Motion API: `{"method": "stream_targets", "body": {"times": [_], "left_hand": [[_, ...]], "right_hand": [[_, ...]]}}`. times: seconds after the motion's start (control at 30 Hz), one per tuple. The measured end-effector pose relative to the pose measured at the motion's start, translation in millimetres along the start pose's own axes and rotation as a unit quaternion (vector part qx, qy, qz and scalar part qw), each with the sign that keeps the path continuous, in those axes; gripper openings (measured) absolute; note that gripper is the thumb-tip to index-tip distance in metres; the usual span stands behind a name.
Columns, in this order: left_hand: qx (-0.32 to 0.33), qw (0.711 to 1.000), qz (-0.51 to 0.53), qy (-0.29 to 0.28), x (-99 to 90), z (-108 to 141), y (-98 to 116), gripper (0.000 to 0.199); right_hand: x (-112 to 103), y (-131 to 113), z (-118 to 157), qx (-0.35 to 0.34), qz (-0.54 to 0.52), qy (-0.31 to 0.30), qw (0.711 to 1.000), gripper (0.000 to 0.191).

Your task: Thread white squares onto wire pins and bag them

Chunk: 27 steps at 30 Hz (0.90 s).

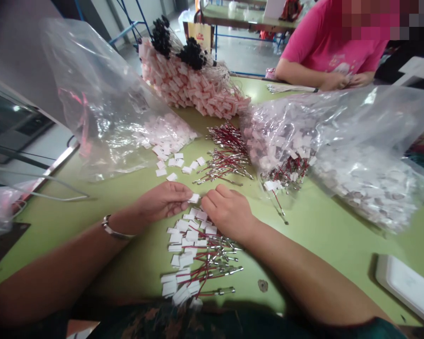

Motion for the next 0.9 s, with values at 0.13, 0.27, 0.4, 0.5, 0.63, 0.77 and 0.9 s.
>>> {"method": "stream_targets", "body": {"times": [0.13, 0.27, 0.4, 0.5, 0.63, 0.77, 0.9], "left_hand": [[0.016, 0.991, -0.135, 0.016, -2.7, -2, -3, 0.027], [0.058, 0.971, -0.232, 0.033, 4.7, -1, 5, 0.029], [0.096, 0.953, -0.286, 0.029, 11.8, 3, 19, 0.027], [0.11, 0.932, -0.341, 0.047, -3.2, 8, 30, 0.027], [0.086, 0.845, -0.439, 0.292, -67.3, 20, 45, 0.037], [0.077, 0.793, -0.524, 0.301, -77.7, 11, 32, 0.027], [0.104, 0.781, -0.551, 0.276, -68.1, 2, 22, 0.022]], "right_hand": [[18, 9, 1, 0.037, -0.053, -0.061, 0.996, 0.013], [33, 15, 4, 0.101, -0.105, -0.131, 0.981, 0.012], [31, 19, 3, 0.166, -0.237, -0.173, 0.941, 0.019], [24, 25, 0, 0.168, -0.345, -0.215, 0.898, 0.021], [18, 62, -2, 0.211, -0.297, -0.152, 0.919, 0.021], [24, 94, 8, 0.305, -0.049, -0.097, 0.946, 0.024], [35, 87, 8, 0.296, -0.004, -0.157, 0.942, 0.026]]}}
Point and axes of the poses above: each hand's wrist, its own z-axis away from the middle knuckle, its own x-axis out of the palm, y = z × x, the point moved 8 cm from there along -z, towards the middle knuckle, and after that the axes turned 8 degrees about -z, right-handed, at the moved point
